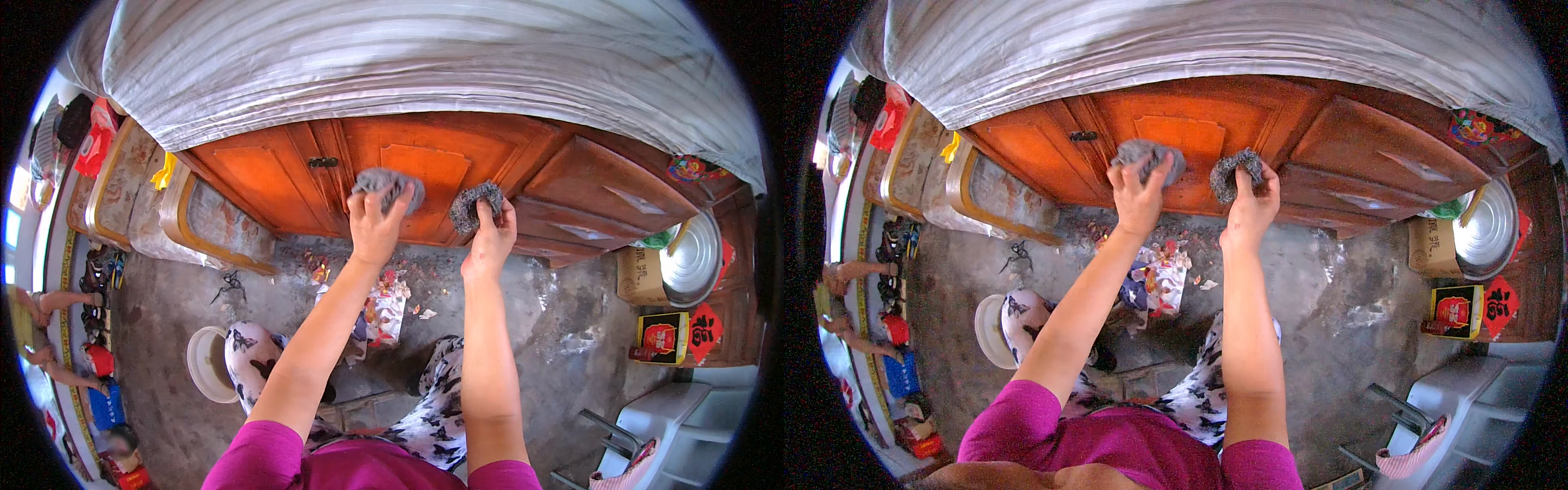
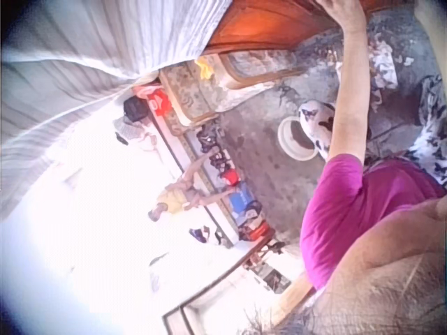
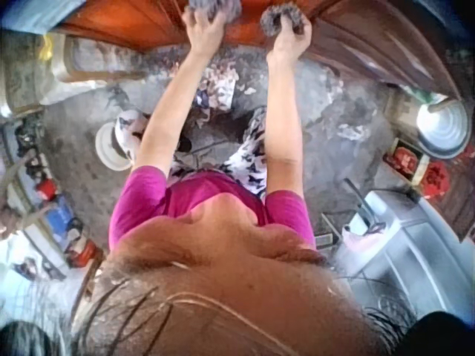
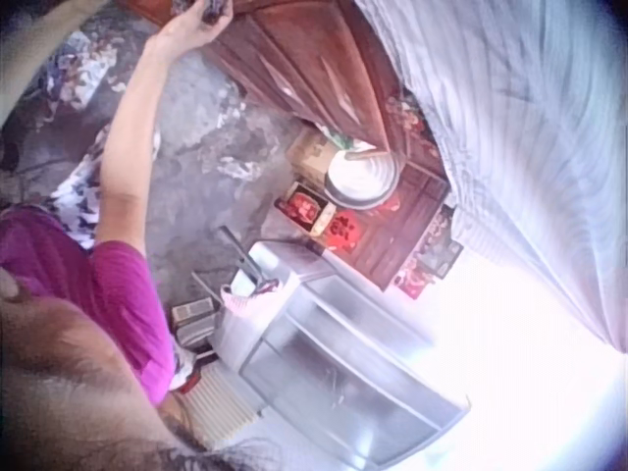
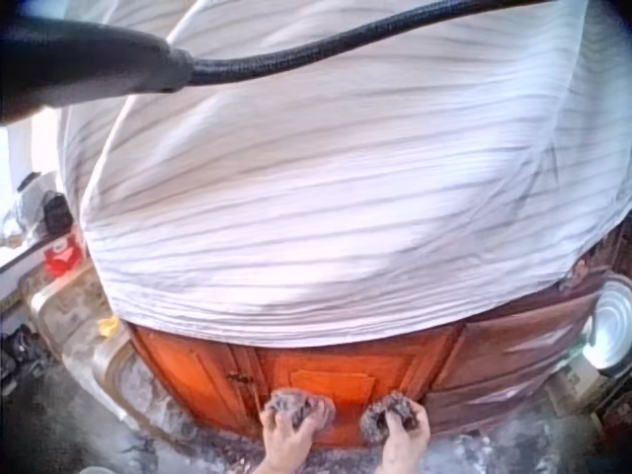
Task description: The person scrubs a wooden cabinet door with a steel wool pad and a cloth, repeatedly dipping the pad into a bucket of water. The person wipes the surface of the cabinet door, focusing on removing residue or grime.
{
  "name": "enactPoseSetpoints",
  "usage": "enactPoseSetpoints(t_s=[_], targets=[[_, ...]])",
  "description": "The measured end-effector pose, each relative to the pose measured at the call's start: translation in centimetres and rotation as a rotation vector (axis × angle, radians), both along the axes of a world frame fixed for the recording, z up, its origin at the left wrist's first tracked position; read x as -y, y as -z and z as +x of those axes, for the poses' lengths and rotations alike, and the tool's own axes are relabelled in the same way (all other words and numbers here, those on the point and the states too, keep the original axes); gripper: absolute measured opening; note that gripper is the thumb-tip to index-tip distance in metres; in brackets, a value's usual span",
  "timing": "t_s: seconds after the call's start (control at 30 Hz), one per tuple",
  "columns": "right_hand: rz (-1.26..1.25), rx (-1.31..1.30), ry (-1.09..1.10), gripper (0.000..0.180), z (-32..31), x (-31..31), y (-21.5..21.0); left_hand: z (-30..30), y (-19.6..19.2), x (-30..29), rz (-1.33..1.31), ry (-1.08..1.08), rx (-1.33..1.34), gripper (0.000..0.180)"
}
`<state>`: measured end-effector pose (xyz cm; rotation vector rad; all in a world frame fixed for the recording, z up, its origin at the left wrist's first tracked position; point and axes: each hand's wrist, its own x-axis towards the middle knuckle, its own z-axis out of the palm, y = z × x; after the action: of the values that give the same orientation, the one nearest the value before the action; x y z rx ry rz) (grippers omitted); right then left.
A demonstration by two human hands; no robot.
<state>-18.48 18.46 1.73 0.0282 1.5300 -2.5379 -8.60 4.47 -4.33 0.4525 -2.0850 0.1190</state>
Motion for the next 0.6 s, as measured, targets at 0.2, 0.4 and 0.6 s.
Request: enactPoseSetpoints(t_s=[0.2, 0.4, 0.6], targets=[[-0.071, 0.169, -0.063, 0.022, -1.6, -0.2, 1.2, 4.3, 4.9, -0.9, 0.484, 0.073, 0.274, 0.058], [-0.098, 0.143, 0.019, 0.021, -1.6, -0.6, 0.3, 1.9, -6.1, -0.5, 0.289, 0.139, -0.332, 0.063], [-0.215, 0.119, 0.094, 0.023, -1.1, -2.5, -0.4, -4.4, -12.4, -1.0, 0.167, 0.005, -0.468, 0.061]])
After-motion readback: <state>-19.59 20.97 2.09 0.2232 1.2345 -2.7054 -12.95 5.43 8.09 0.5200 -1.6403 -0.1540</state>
